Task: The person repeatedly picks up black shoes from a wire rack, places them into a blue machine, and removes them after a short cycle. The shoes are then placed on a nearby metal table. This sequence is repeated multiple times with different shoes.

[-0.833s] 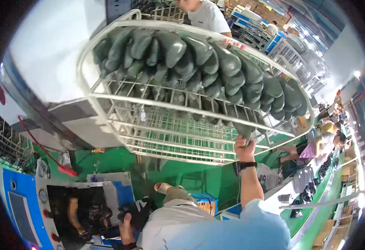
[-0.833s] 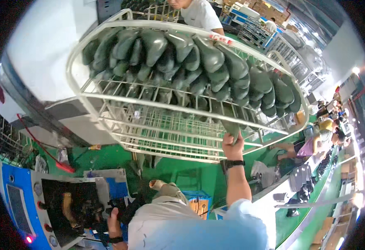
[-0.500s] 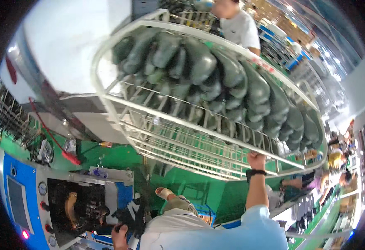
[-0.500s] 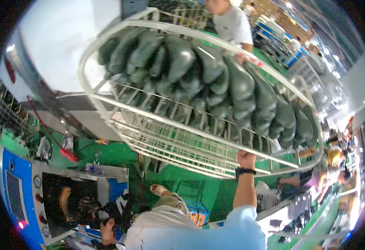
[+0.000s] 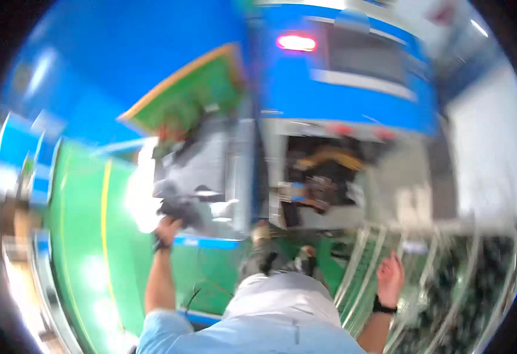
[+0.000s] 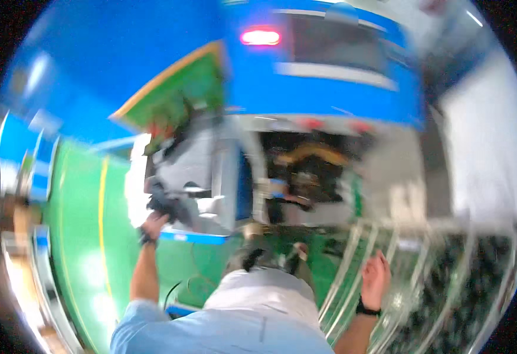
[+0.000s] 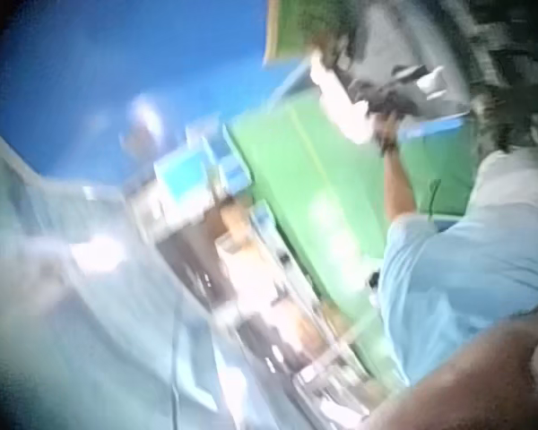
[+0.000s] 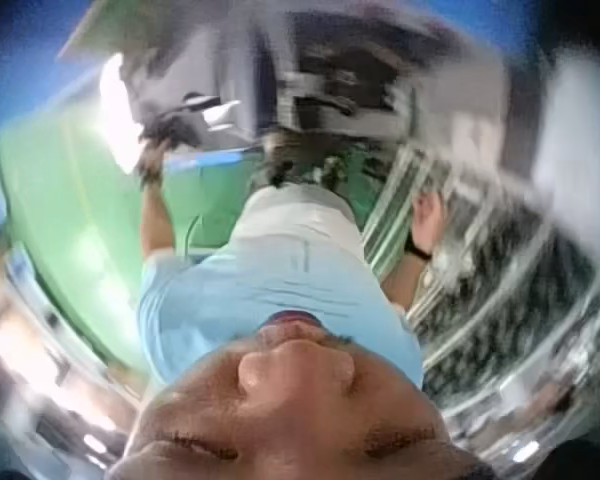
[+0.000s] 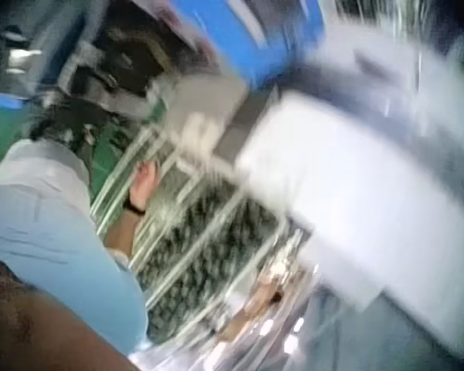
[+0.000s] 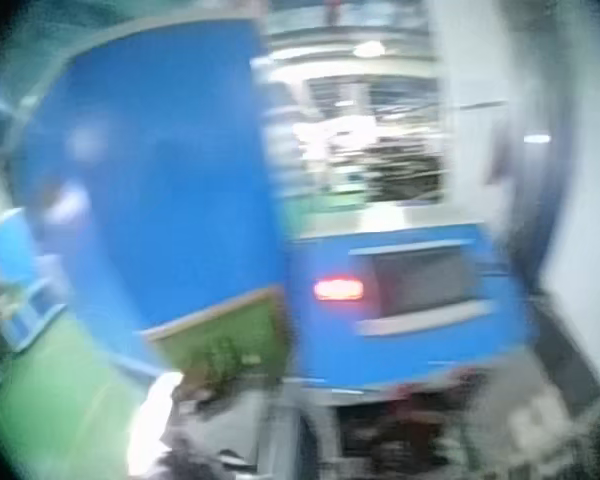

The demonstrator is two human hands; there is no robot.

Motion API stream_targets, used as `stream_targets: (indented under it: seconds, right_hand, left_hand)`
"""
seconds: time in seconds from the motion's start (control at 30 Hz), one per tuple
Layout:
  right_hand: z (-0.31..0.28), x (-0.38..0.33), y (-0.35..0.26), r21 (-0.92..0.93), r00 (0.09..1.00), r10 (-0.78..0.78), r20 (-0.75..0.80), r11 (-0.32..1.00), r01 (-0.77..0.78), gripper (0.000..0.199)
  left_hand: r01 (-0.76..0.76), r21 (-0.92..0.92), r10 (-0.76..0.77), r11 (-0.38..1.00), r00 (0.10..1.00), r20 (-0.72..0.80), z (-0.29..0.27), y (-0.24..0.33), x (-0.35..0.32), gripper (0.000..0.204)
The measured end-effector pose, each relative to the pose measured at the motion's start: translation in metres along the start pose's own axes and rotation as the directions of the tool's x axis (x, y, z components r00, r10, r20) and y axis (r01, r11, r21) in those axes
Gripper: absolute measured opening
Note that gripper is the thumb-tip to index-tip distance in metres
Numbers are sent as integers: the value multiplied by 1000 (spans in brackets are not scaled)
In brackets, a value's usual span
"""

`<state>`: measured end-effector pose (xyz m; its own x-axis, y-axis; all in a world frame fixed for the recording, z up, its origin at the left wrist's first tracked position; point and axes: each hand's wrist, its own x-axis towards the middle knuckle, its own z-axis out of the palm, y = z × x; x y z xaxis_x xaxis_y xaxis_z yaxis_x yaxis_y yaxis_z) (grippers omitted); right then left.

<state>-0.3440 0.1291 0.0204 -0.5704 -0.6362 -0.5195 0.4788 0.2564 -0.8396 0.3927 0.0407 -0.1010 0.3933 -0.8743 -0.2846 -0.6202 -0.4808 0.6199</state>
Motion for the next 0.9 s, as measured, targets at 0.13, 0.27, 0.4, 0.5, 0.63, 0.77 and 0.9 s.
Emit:
stream_targets:
  seconds: [0.13, 0.27, 0.4, 0.5, 0.63, 0.77, 0.9]
  right_hand:
    - [67, 5, 36, -298, 982, 93, 163, 954, -41, 42]
    - [66, -7, 85, -175, 855, 214, 472, 973, -147, 38]
    - [97, -17, 95, -750, 887, 209, 411, 630, 199, 37]
    - [165, -59, 73, -754, 909, 311, 279, 657, 7, 33]
    - [176, -48, 77, -808, 927, 239, 290, 579, 104, 36]
    - [230, -58, 94, -701, 781, 270, 563, 656, 279, 62]
    - [327, -87, 101, -214, 448, 175, 877, 976, 38, 99]
  left_hand:
    - [192, 656, -324, 730, 942, 85, -7, -6, 27, 48]
    - [162, 516, -200, 841, 980, 19, -42, 49, 103, 43]
    - [-128, -39, 117, 991, 971, -210, -1, -49, 262, 71]
    - [42, -294, -139, 955, 939, -315, 71, -50, 337, 55]
    - [235, -347, -321, 908, 922, -217, 135, -15, 315, 31]
    - [405, -899, -129, 165, 913, 388, 117, 52, 176, 26]
    - [740, -665, 111, 96, 656, 746, 81, 123, -15, 30]
